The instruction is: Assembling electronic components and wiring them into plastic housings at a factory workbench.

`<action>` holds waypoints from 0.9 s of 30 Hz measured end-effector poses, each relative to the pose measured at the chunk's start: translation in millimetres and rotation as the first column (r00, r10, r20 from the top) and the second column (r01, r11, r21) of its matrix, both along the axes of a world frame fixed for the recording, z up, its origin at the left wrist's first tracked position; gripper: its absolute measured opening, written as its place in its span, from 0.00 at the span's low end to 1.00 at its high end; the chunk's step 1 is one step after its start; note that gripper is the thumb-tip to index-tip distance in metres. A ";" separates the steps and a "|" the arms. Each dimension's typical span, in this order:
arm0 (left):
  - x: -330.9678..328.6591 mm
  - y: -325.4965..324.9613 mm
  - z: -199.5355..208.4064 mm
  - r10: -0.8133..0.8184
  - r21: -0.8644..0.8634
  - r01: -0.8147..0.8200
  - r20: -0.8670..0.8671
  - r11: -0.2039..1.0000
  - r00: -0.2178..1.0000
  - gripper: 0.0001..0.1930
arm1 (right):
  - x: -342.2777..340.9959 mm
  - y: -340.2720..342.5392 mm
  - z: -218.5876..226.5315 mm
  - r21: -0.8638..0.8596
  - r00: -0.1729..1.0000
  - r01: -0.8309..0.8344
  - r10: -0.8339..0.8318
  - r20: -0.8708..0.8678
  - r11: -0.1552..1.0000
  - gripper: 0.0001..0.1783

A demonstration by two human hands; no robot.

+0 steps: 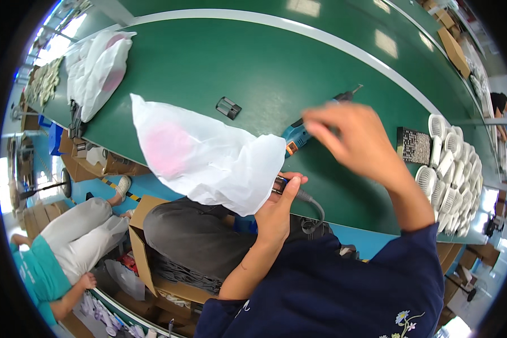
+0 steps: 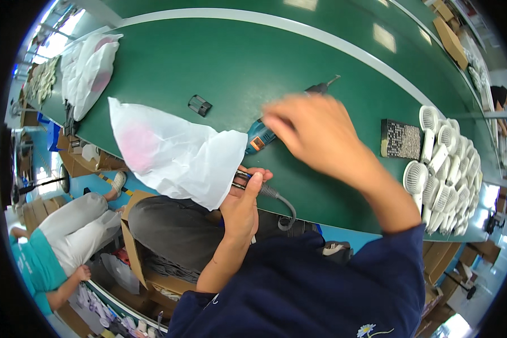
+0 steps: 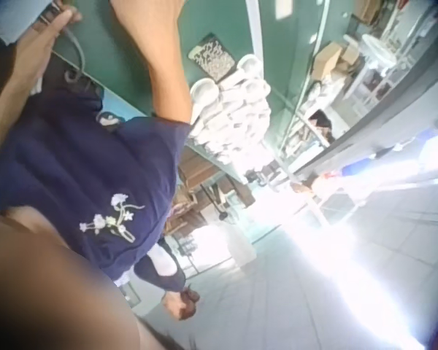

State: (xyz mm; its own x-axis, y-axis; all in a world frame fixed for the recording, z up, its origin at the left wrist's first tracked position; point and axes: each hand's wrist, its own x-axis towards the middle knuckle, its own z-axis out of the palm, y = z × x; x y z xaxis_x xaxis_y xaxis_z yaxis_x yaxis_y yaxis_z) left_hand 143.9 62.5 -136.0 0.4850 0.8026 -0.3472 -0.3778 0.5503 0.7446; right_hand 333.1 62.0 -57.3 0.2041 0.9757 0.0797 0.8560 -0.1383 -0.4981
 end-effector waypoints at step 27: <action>-3.3 16.0 -12.4 0.062 -0.211 0.032 0.425 0.977 0.903 0.25 | -104.3 -47.9 -55.5 0.240 0.971 0.200 -0.159 -0.179 0.950 0.21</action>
State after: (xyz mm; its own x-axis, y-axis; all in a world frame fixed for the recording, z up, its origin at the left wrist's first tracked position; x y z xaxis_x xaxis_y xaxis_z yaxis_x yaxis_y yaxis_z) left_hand 140.6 78.5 -148.4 0.6127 0.7431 -0.2690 -0.6421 0.6666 0.3787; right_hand 228.8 14.1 -112.8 0.4040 0.8727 0.2740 0.7377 -0.1338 -0.6617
